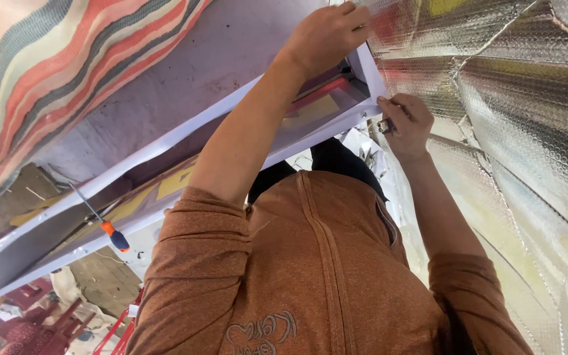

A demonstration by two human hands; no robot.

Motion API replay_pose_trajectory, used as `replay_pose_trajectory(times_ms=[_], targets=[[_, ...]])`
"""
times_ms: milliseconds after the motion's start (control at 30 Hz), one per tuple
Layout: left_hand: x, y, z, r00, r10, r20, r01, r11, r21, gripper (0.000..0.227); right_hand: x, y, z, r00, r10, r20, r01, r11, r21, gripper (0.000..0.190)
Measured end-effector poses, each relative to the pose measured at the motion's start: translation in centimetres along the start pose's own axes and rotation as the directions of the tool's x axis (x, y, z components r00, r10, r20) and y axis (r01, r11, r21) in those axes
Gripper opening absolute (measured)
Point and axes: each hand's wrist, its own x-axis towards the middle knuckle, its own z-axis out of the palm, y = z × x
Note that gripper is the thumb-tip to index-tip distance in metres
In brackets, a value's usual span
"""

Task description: The person is assembling a large, rectangular sign with yellow and purple lettering. They use a screwdriver to tighten screws along the white frame and a lighter to heat and seal the edges of a clear plastic sheet covering the sign.

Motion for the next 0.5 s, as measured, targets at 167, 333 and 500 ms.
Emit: replay_pose_trajectory(times_ms=[167, 333, 500], targets=[[-1.1, 0.7, 0.7, 0.991, -0.127, -0.041, 0.119, 0.981, -0.151, 0.02, 0.1, -0.5, -0.1, 1.0, 0.01, -0.001, -0.01, 1.0, 0.007, 0.026], [-0.5, 2.5, -1.5, 0.819, -0.573, -0.042, 0.446, 0.68, -0.582, 0.019, -0.3, -0.7, 0.2, 0.998, 0.057, -0.016, -0.056, 0.998, 0.028, 0.018], [2.2, 2.9, -1.9, 0.367, -0.772, 0.519, 0.927, 0.259, -0.27, 0.039, -0.5, -0.5, 0.6, 0.998, 0.05, -0.032, -0.051, 0.998, -0.035, 0.012]])
